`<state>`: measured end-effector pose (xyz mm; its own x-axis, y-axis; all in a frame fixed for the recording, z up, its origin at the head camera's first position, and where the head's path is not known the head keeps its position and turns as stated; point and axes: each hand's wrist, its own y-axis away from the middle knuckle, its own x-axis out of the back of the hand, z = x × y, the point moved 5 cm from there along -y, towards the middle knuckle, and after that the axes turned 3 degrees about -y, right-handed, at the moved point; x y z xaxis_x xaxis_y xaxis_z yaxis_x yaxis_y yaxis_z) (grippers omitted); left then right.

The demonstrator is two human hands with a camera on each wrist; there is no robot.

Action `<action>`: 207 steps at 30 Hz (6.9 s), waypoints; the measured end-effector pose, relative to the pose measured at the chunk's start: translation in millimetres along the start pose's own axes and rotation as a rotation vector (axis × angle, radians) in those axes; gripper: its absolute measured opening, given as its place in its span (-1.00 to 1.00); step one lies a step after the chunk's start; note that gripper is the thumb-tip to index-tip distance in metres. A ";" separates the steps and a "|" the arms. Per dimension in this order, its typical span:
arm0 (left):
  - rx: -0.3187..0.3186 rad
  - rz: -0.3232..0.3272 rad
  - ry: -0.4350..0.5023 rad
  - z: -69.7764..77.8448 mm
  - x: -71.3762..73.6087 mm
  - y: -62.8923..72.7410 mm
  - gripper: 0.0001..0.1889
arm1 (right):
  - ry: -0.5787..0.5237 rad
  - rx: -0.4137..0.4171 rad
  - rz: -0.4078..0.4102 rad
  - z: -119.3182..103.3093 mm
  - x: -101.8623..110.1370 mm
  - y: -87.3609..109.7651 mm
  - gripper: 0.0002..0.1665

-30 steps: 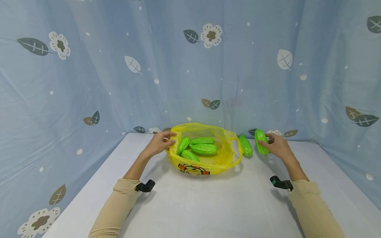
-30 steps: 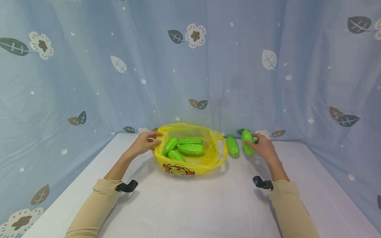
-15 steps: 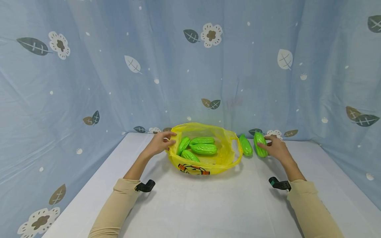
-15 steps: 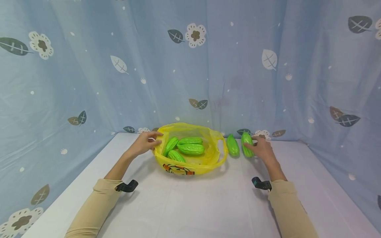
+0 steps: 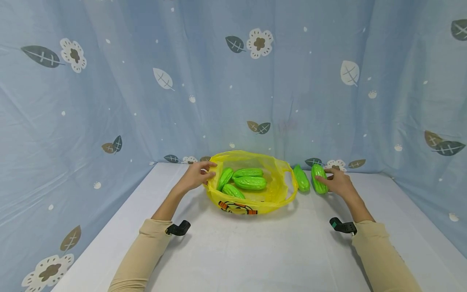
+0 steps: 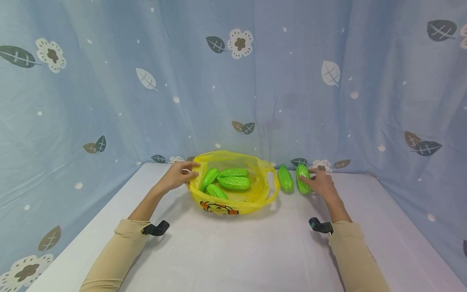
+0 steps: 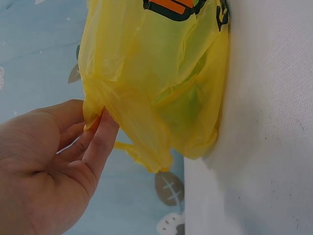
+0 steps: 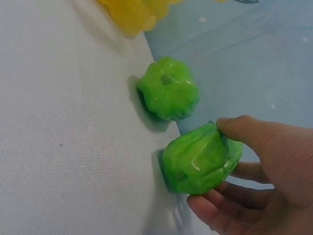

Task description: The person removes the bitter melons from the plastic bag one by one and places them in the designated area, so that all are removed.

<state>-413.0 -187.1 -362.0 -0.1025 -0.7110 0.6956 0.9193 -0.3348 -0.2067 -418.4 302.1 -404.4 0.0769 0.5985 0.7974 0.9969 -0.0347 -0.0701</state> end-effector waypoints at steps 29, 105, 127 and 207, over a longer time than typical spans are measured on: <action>0.011 -0.001 0.009 4.0 -0.9 1.5 -0.62 | 0.025 -0.019 -0.029 -3.4 -13.2 -8.4 -0.07; -0.006 -0.003 0.006 1.0 -3.7 0.4 -0.63 | -0.059 0.004 0.034 -15.7 7.9 4.7 -0.07; -0.013 -0.003 -0.017 4.6 -4.4 2.7 -0.63 | -0.047 0.131 0.106 -51.9 30.3 17.1 -0.14; -0.016 -0.002 -0.004 2.0 -5.8 1.8 -0.62 | 0.101 0.364 0.052 -148.5 8.6 56.1 -0.41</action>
<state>-410.0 -182.4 -365.0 -0.1027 -0.7077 0.6990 0.9130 -0.3461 -0.2162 -359.7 186.4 -312.5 0.1466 0.5206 0.8411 0.9228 0.2344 -0.3059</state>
